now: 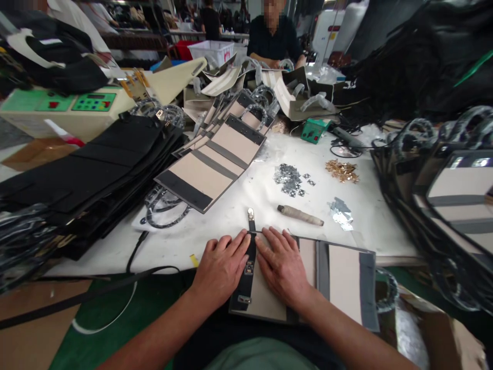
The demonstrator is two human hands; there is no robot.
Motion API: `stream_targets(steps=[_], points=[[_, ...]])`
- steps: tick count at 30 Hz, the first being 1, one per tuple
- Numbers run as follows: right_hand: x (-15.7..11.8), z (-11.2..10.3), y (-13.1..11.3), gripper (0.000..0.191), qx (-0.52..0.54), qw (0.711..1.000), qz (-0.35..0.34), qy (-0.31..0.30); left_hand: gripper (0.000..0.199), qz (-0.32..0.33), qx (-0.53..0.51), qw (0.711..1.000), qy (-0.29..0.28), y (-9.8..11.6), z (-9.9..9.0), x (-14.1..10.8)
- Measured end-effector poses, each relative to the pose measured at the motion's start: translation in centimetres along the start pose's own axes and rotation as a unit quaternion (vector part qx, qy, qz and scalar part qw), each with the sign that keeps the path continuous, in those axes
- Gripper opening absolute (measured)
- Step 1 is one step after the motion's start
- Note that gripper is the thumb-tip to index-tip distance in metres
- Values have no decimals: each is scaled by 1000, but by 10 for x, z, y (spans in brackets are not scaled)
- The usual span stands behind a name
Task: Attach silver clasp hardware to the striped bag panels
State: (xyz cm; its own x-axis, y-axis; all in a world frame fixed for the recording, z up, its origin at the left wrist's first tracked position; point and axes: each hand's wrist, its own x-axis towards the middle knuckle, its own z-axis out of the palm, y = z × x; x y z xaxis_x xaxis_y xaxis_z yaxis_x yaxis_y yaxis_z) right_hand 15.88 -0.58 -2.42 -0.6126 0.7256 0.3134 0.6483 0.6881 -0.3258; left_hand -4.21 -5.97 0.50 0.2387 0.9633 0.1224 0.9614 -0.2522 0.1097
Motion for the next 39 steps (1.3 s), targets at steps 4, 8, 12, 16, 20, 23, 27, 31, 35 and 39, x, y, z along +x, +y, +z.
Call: stream_targets(steps=[4, 8, 12, 16, 20, 23, 27, 31, 35, 39], points=[[2, -6, -5, 40, 19, 1000, 9, 6, 45, 12, 13, 1000, 11, -2, 0, 1], [7, -31, 14, 39, 102, 994, 10, 34, 44, 12, -13, 999, 37, -7, 3, 1], [10, -73, 91, 28, 59, 983, 121, 128, 44, 11, -48, 997, 59, -13, 7, 2], [13, -101, 183, 34, -43, 959, 276, 37, 43, 5, -62, 996, 68, -15, 9, 2], [21, -102, 223, 35, -67, 948, 311, -28, 43, 1, -65, 996, 63, -15, 9, 1], [29, -97, 226, 29, -71, 944, 318, -53, 43, -4, -75, 995, 67, -14, 10, 1], [38, -99, 224, 22, -67, 944, 315, -75, 42, -13, -86, 994, 70, -13, 9, 1], [41, -106, 221, 29, -78, 947, 309, -49, 41, -24, -104, 992, 66, -10, 6, -1], [40, -113, 189, 41, -41, 942, 332, 21, 41, -35, -117, 991, 55, -9, 4, -2], [39, -103, 107, 46, 200, 912, 353, 57, 39, -46, -129, 989, 48, -9, 4, -1]])
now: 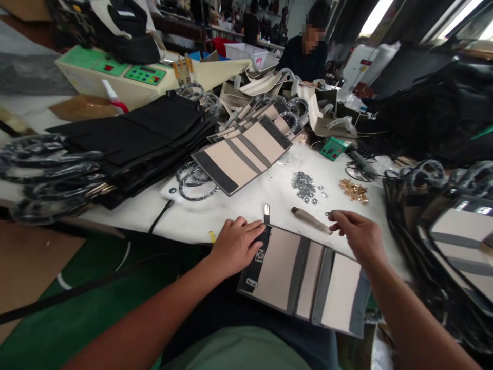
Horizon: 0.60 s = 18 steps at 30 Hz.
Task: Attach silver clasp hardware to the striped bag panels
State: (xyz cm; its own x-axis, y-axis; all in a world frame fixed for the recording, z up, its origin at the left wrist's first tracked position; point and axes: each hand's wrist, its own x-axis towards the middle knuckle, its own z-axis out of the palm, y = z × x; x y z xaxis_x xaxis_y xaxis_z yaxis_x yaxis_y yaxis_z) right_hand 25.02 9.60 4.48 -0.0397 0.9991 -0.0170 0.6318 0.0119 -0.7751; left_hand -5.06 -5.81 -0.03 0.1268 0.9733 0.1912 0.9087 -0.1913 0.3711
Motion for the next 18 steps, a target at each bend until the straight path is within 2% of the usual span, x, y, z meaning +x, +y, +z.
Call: stream_targets(steps=[2, 4, 6, 8, 11, 18], points=[[-32, 30, -24, 45, 70, 993, 2, -98, 39, -4, -7, 1000, 1, 0, 0, 1], [-57, 63, -41, 46, 103, 982, 4, -156, 41, -9, -11, 1000, 1, 0, 0, 1], [-72, 90, -50, 44, 107, 983, -7, -152, 41, -15, -10, 1000, 2, 2, -1, 1], [-78, 109, -53, 39, 93, 987, -31, -124, 39, -19, -5, 1000, 2, 3, -2, 1], [-77, 120, -55, 34, 55, 991, -57, -104, 36, -22, 1, 1000, 7, 5, -3, 1], [-77, 115, -53, 35, -90, 987, -57, -121, 36, -31, -15, 999, -5, 3, -1, 4]])
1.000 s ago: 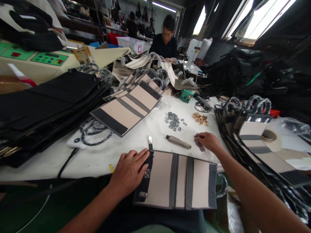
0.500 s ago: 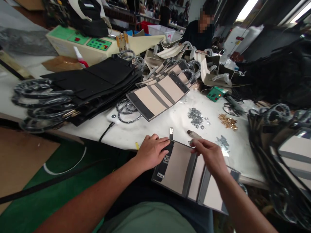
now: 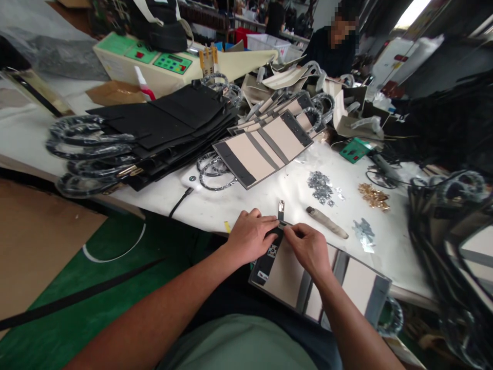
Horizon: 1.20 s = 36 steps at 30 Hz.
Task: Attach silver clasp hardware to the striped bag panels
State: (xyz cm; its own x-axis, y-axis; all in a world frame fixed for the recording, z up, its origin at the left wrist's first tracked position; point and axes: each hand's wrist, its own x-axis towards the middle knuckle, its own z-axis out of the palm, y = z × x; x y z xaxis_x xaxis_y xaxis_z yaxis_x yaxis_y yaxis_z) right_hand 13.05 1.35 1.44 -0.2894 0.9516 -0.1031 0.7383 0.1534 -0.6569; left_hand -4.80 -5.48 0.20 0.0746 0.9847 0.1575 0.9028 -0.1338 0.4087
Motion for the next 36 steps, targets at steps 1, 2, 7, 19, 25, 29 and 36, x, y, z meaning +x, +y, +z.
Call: stream_targets(steps=[1, 2, 7, 19, 25, 29, 36], points=[[0, -1, 0, 35, -18, 1000, 0, -6, 36, -2, -1, 1000, 0, 0, 0, 0], [1, -1, 0, 36, -34, 999, 0, -13, 36, -2, -2, 1000, 0, -1, 0, 1], [8, -9, -2, 38, -52, 996, 19, -67, 33, -7, -8, 1000, 7, -1, 2, 1], [17, -12, -6, 35, -91, 990, 16, -109, 33, -2, -14, 1000, 26, -2, 6, 3], [13, -8, -3, 28, -82, 994, 5, -65, 27, -3, -6, 999, 51, -1, 11, 5], [10, -4, 3, 23, -15, 998, -1, -56, 24, 0, 5, 997, 80, 1, 15, 7], [10, -11, 11, 27, 96, 990, -6, -100, 20, -2, -2, 995, 101, 0, 19, 9]])
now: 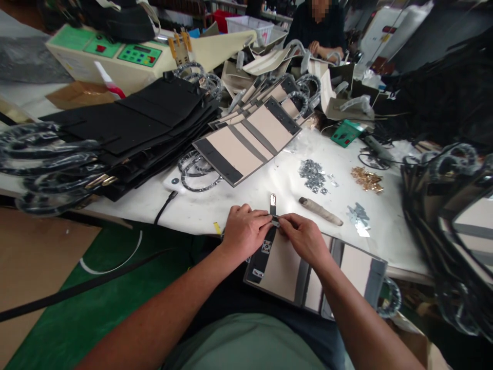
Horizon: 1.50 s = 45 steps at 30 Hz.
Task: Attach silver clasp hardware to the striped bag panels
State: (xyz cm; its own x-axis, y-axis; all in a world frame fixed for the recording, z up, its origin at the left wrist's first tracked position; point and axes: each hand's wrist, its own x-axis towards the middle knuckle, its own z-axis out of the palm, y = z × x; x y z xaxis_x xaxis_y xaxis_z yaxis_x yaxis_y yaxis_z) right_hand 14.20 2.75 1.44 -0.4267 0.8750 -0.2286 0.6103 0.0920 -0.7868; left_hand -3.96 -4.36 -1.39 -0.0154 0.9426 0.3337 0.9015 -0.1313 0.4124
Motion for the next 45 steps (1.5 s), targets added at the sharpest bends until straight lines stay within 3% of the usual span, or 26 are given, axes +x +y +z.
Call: stream_targets(steps=[3, 9, 12, 18, 35, 41, 45], points=[[-3, -2, 5, 20, 28, 999, -22, 10, 21, 4, 6, 1000, -2, -1, 1, 0], [-7, 8, 20, 15, -24, 984, -160, 70, 21, 3, 10, 1000, -15, -1, -1, 2], [-7, 11, 24, 18, -30, 978, -192, 77, 21, 10, -7, 1000, -16, -3, 0, 4], [-9, 15, 29, 21, -27, 976, -196, 85, 20, 42, -56, 997, -20, -7, 5, 9], [-11, 20, 28, 23, -62, 975, -177, 121, 13, 38, -80, 993, -78, -13, -4, 23], [-10, 16, 25, 20, -58, 979, -176, 90, 13, 38, -75, 993, -81, -14, -1, 22], [-11, 11, 18, 21, -125, 976, -160, 74, 15, 45, -71, 993, -78, -12, -2, 22]])
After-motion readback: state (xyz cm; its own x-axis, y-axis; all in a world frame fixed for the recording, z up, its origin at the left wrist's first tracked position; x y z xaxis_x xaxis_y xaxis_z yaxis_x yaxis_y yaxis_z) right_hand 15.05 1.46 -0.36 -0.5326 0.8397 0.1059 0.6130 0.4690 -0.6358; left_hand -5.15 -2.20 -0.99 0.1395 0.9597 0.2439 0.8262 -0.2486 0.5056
